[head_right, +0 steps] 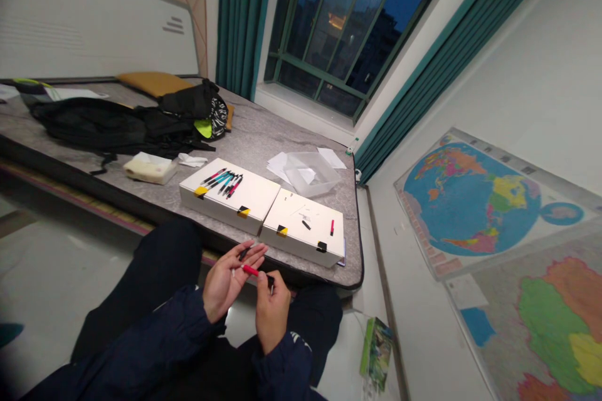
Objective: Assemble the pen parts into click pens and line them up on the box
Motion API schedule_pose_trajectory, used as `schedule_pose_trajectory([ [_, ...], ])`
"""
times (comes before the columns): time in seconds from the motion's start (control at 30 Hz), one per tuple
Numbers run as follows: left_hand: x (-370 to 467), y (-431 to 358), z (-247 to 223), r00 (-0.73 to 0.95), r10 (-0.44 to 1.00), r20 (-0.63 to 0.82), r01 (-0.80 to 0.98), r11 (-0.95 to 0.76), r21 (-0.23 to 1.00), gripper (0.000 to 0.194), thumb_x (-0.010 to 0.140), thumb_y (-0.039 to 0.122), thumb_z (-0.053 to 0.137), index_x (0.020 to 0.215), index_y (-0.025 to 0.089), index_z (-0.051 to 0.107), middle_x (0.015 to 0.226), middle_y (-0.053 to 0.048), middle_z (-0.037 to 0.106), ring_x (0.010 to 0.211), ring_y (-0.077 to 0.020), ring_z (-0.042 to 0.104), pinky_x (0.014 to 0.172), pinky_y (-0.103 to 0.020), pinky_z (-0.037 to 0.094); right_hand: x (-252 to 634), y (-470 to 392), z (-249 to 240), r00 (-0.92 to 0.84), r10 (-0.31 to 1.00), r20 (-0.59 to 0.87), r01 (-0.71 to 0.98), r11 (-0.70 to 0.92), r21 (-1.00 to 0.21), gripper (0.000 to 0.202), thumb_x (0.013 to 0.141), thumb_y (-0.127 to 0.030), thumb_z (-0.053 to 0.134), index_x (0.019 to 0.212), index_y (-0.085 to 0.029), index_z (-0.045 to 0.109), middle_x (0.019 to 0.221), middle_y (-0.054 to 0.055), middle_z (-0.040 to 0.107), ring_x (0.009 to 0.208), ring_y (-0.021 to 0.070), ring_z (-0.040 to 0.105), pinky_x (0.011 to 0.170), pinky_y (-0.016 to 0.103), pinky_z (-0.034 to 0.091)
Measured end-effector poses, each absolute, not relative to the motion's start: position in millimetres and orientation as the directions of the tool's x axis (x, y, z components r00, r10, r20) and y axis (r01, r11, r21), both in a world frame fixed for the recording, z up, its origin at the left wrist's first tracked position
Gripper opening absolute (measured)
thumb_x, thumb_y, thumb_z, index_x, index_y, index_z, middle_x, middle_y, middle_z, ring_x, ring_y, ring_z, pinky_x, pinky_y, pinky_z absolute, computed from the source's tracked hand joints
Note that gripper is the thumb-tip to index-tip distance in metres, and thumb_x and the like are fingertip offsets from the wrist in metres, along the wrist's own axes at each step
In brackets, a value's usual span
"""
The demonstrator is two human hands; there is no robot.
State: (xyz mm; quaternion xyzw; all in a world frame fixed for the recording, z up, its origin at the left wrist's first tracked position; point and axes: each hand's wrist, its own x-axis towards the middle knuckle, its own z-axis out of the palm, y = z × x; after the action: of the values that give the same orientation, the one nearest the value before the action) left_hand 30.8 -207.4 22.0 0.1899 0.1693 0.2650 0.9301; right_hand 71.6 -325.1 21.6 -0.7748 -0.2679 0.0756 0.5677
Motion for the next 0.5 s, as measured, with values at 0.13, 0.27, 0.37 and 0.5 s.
schedule_pose_trajectory([
  [0.13, 30.9, -208.4, 22.0, 0.810, 0.554, -0.192, -0.422, 0.778, 0.465, 0.047, 0.066, -0.003, 0.046, 0.106, 0.009, 0.067, 0.108, -0.017, 0.077, 0.112, -0.0296, 0.068, 0.108, -0.047, 0.042, 69.4, -324.7, 19.9, 0.839, 0.514, 0.180, 0.323, -0.204, -0.924, 0.032, 0.094, -0.041, 0.051, 0.077, -0.016, 0.062, 0.067, -0.002, 0.053, 0.063, 0.0130, 0.046, 0.060, 0.023, 0.036],
  [0.27, 30.7, -208.4, 23.6, 0.825, 0.537, -0.178, -0.404, 0.779, 0.479, 0.046, 0.066, -0.001, 0.048, 0.106, 0.007, 0.068, 0.108, -0.019, 0.076, 0.113, -0.0318, 0.067, 0.111, -0.049, 0.037, 68.0, -322.1, 20.2, 0.835, 0.524, 0.167, 0.301, -0.181, -0.936, 0.031, 0.093, -0.041, 0.053, 0.083, -0.015, 0.066, 0.070, -0.001, 0.057, 0.064, 0.0133, 0.048, 0.061, 0.023, 0.038],
  [0.37, 28.9, -205.8, 27.7, 0.832, 0.532, -0.159, -0.404, 0.777, 0.483, 0.042, 0.068, 0.003, 0.049, 0.105, 0.006, 0.069, 0.109, -0.020, 0.076, 0.113, -0.0333, 0.067, 0.111, -0.051, 0.036, 67.9, -319.0, 17.3, 0.841, 0.520, 0.151, 0.268, -0.158, -0.950, 0.031, 0.092, -0.042, 0.055, 0.084, -0.015, 0.068, 0.072, 0.001, 0.061, 0.065, 0.0139, 0.050, 0.063, 0.024, 0.040],
  [0.5, 26.4, -199.7, 35.4, 0.839, 0.532, -0.118, -0.429, 0.778, 0.460, 0.039, 0.074, 0.009, 0.050, 0.107, 0.007, 0.070, 0.111, -0.019, 0.076, 0.112, -0.0331, 0.067, 0.108, -0.050, 0.040, 64.8, -314.3, 5.0, 0.861, 0.497, 0.106, 0.170, -0.085, -0.982, 0.038, 0.088, -0.049, 0.059, 0.082, -0.014, 0.071, 0.069, 0.003, 0.063, 0.066, 0.0164, 0.054, 0.059, 0.025, 0.043],
])
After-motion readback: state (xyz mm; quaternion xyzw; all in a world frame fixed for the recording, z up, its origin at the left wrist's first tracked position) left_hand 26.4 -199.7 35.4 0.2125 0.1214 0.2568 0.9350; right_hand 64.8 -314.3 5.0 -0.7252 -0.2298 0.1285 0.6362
